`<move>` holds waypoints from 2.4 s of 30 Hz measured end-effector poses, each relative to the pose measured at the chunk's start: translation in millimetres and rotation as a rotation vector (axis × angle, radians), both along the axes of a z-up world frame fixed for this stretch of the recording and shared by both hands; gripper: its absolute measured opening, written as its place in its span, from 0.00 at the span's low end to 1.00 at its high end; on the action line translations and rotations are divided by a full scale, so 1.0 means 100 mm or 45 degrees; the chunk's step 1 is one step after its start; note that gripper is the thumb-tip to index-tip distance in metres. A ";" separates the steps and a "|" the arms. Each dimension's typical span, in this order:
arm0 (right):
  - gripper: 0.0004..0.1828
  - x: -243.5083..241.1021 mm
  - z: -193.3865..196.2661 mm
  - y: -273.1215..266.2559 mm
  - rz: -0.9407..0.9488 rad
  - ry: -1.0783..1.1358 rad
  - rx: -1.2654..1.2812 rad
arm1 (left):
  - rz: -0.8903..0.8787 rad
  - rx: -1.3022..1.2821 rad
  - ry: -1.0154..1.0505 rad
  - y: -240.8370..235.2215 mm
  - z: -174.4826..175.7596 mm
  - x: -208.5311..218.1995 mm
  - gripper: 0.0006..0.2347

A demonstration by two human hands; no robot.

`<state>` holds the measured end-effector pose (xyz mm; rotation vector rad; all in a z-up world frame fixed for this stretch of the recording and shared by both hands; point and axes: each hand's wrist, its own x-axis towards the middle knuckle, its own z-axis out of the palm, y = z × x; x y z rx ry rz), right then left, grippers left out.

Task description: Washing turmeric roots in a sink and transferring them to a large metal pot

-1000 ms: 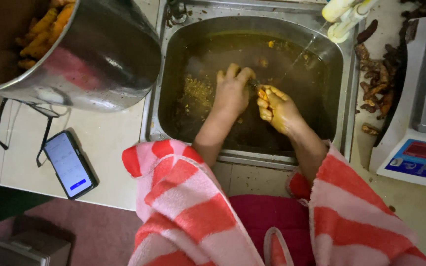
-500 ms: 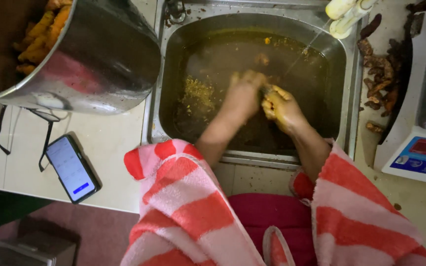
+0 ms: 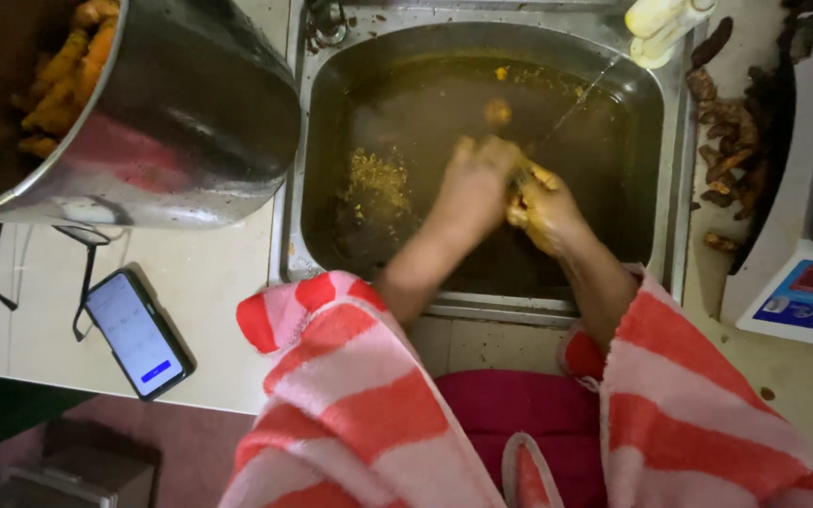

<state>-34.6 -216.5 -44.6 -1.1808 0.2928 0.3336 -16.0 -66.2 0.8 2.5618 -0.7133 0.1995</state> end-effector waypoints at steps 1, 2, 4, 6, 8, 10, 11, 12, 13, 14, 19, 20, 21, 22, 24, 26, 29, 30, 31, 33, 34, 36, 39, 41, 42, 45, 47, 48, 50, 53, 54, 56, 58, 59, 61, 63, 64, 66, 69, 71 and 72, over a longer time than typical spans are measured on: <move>0.07 -0.01 0.04 0.01 0.042 -0.051 0.074 | 0.085 0.014 0.023 0.10 -0.07 0.10 0.14; 0.07 0.00 0.09 -0.01 0.073 -0.109 0.141 | 0.159 0.022 0.038 0.17 -0.14 0.23 0.15; 0.09 0.03 0.06 0.00 0.058 -0.119 0.140 | 0.165 0.022 -0.007 0.10 -0.05 0.20 0.15; 0.11 0.03 -0.01 -0.04 0.056 -0.116 0.141 | 0.185 0.024 -0.040 0.00 0.05 0.08 0.15; 0.09 0.06 -0.11 -0.10 0.010 -0.076 0.169 | 0.020 -0.002 -0.160 -0.12 0.18 -0.06 0.13; 0.09 0.01 0.21 0.00 0.053 -0.081 0.257 | 0.203 0.181 -0.305 0.22 -0.01 0.24 0.09; 0.10 0.00 0.38 0.02 0.097 -0.084 0.340 | 0.388 0.358 -0.448 0.37 -0.11 0.41 0.08; 0.10 0.01 0.45 0.01 0.092 -0.088 0.329 | 0.384 0.346 -0.451 0.50 -0.25 0.44 0.08; 0.10 0.03 0.51 -0.01 0.113 -0.031 0.352 | 0.523 0.303 -0.172 0.63 -0.39 0.47 0.13; 0.10 0.00 0.56 0.02 0.142 0.038 0.386 | 0.664 0.272 0.118 0.82 -0.54 0.44 0.24; 0.19 0.21 0.12 -0.17 0.244 0.115 0.246 | 0.491 0.189 0.601 0.81 -1.03 0.45 0.25; 0.21 0.18 0.09 -0.20 0.260 0.169 0.147 | 0.439 0.012 0.692 0.78 -1.13 0.42 0.26; 0.21 0.15 0.12 -0.18 0.255 0.179 0.146 | 0.435 0.012 0.702 0.70 -0.91 0.39 0.26; 0.17 0.15 0.16 -0.15 0.251 0.163 0.116 | 0.447 -0.111 0.651 0.62 -0.68 0.37 0.20; 0.13 0.16 0.05 -0.14 0.252 0.143 0.085 | 0.464 -0.236 0.593 0.48 -0.27 0.28 0.14; 0.07 0.17 -0.25 -0.18 0.114 0.190 0.115 | 0.265 -0.415 0.356 0.35 0.08 0.12 0.16; 0.11 0.19 -0.34 -0.16 -0.067 0.132 0.136 | 0.186 -0.530 0.224 0.14 0.29 -0.02 0.19; 0.11 0.22 -0.35 -0.16 -0.070 0.132 0.136 | 0.183 -0.529 0.224 0.08 0.13 -0.02 0.19; 0.11 0.24 -0.36 -0.17 -0.096 0.114 0.204 | 0.162 -0.534 0.251 0.02 -0.03 -0.03 0.17; 0.11 0.28 -0.36 -0.22 -0.124 0.090 0.264 | 0.136 -0.545 0.273 -0.01 -0.19 0.00 0.16; 0.09 0.25 -0.38 -0.24 -0.120 0.055 0.249 | 0.142 -0.315 0.308 0.04 -0.18 0.00 0.17; 0.09 0.17 -0.25 -0.25 -0.123 0.027 0.230 | 0.140 -0.088 0.348 0.16 -0.24 0.00 0.19; 0.08 0.26 0.00 -0.17 -0.133 -0.005 0.220 | 0.283 -0.213 0.309 0.27 -0.19 0.13 0.16; 0.11 0.18 -0.12 -0.10 -0.175 -0.051 0.199 | 0.253 -0.395 0.390 0.13 0.06 0.01 0.15; 0.11 0.20 -0.24 -0.10 -0.162 -0.056 0.202 | 0.265 -0.394 0.381 0.11 0.00 -0.02 0.15; 0.04 0.27 -0.32 -0.12 -0.079 -0.067 0.229 | 0.154 -0.271 0.273 0.12 -0.23 0.02 0.15; 0.05 0.19 -0.07 -0.11 -0.055 -0.100 0.214 | 0.230 -0.086 0.270 0.22 -0.50 0.12 0.16; 0.05 0.17 -0.12 -0.16 -0.054 -0.103 0.208 | 0.230 -0.092 0.268 0.31 -0.51 0.12 0.16; 0.07 0.17 -0.22 -0.23 -0.045 -0.100 0.222 | 0.319 0.308 0.228 0.52 -0.53 0.16 0.12; 0.12 0.17 -0.21 -0.18 0.033 -0.239 0.040 | 0.281 0.220 0.306 0.48 -0.44 0.15 0.10; 0.12 0.23 -0.46 -0.18 0.033 -0.252 0.045 | 0.282 0.224 0.292 0.48 -0.59 0.15 0.10; 0.17 0.36 -0.95 -0.22 0.158 -0.545 -0.839 | 0.377 0.218 0.606 0.43 -0.86 0.15 0.15; 0.19 0.32 -0.82 -0.24 0.269 -0.460 -1.135 | 0.364 0.215 0.687 0.46 -0.68 0.04 0.14; 0.21 0.28 -0.75 -0.25 0.385 -0.351 -1.428 | 0.352 0.211 0.782 0.48 -0.58 -0.04 0.14; 0.20 0.27 -0.75 -0.27 0.285 -0.418 -1.340 | 0.389 0.273 0.783 0.40 -0.33 -0.10 0.15; 0.20 0.23 -0.56 -0.22 0.185 -0.507 -1.252 | 0.437 0.325 0.764 0.32 0.00 -0.17 0.17; 0.19 0.18 -0.38 -0.17 0.122 -0.553 -1.237 | 0.414 0.197 0.734 0.27 0.20 -0.22 0.17; 0.18 0.04 -0.02 -0.12 0.050 -0.626 -1.214 | 0.396 0.072 0.673 0.17 0.50 -0.30 0.17; 0.24 -0.21 0.59 -0.12 -0.058 -1.001 -1.227 | 0.362 -0.013 0.542 0.08 0.78 -0.36 0.18; 0.23 -0.40 1.07 -0.11 -0.045 -1.156 -1.249 | 0.415 -0.149 0.436 0.06 0.91 -0.41 0.18; 0.23 -0.39 1.07 -0.15 -0.038 -1.189 -1.225 | 0.443 -0.145 0.410 0.02 0.95 -0.44 0.18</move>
